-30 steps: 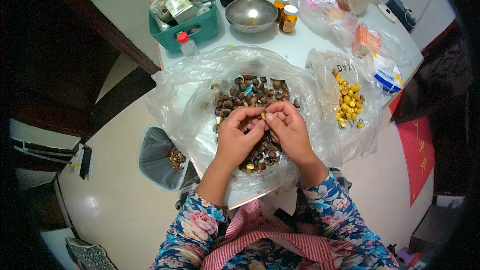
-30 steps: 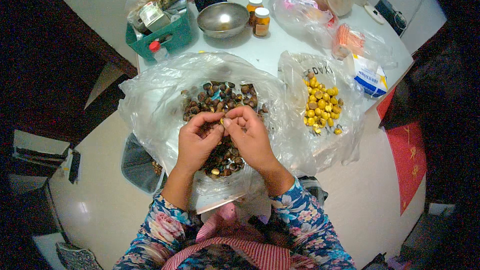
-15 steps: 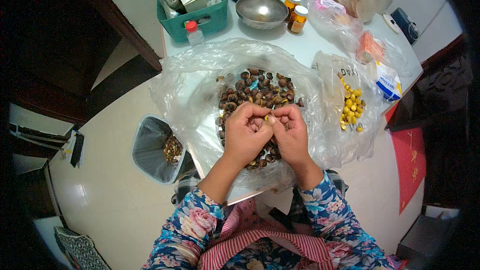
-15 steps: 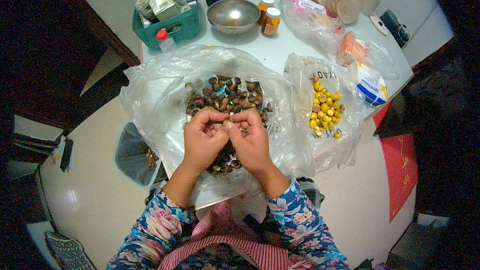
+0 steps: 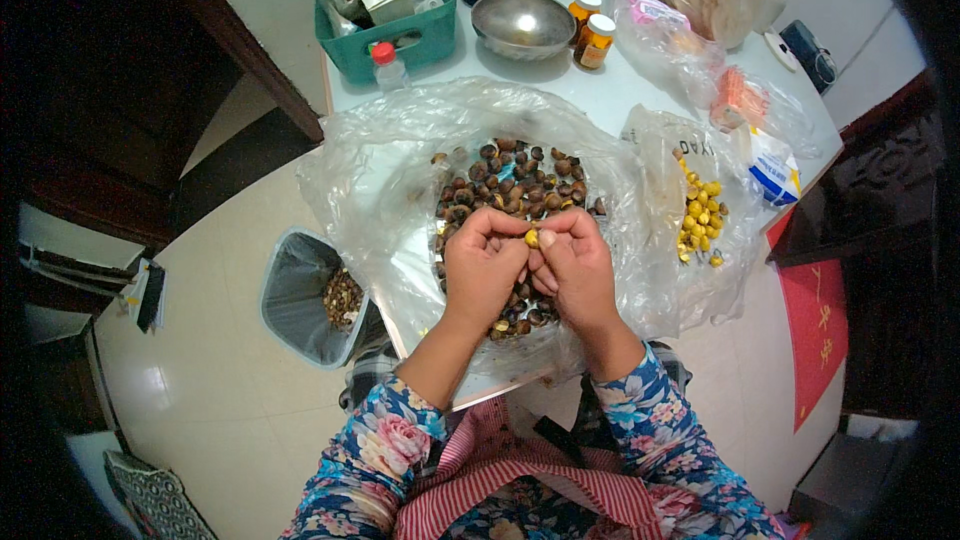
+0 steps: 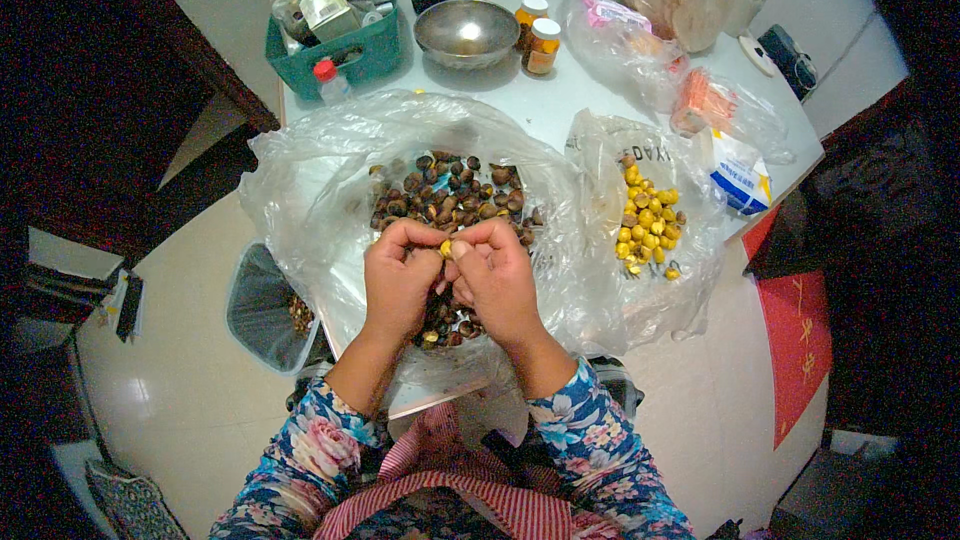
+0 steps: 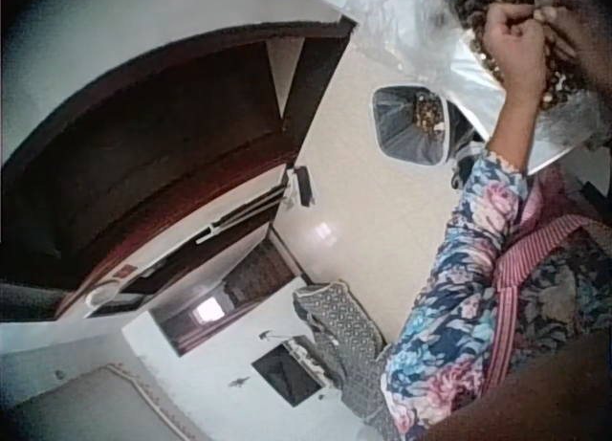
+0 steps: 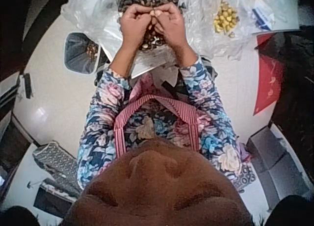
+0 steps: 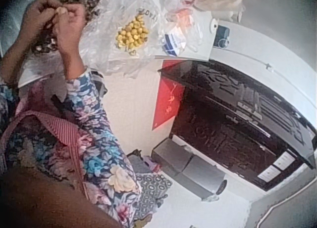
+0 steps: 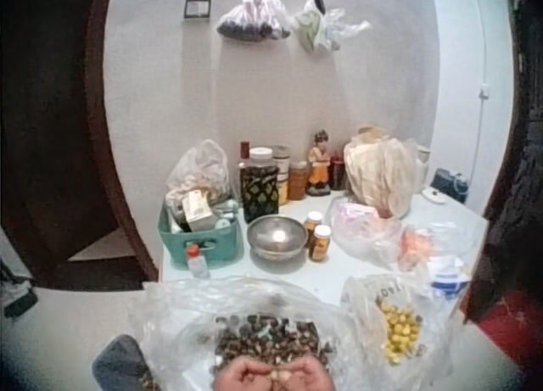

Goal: The person peels chestnuts by hand, removing the outer shells and inner skins. The peeled chestnuts are placed into a separate plastic bag on the table while the shells are discarded into a bin.

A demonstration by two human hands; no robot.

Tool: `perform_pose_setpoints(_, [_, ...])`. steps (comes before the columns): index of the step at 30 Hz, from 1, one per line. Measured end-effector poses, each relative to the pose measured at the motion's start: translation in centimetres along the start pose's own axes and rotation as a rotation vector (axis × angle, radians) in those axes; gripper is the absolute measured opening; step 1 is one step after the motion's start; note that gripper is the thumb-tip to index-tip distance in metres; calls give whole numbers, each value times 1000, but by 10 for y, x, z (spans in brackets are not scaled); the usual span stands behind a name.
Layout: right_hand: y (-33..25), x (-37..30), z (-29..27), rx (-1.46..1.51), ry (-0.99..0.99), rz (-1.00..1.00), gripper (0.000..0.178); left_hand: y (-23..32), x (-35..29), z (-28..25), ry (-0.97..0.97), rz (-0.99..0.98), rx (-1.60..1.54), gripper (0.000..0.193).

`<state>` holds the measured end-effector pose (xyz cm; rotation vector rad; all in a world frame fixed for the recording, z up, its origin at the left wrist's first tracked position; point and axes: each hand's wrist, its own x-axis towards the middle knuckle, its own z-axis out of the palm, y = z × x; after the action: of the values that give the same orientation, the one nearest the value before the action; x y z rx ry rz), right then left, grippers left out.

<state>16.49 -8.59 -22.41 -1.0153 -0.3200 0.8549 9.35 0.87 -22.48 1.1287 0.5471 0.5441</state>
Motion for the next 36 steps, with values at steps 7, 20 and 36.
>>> perform_pose_setpoints(7, [-16, 3, -6, 378, 8, 209, 20, -1, 7, -6, -62, -293, -478, 14])
perform_pose_setpoints(20, [-20, 3, -17, 343, -61, 238, 11, 9, 3, 0, -231, -260, -158, 21])
perform_pose_setpoints(36, [-14, 0, -18, -472, 26, -163, 14, 0, 4, -3, -245, -279, -9, 19])
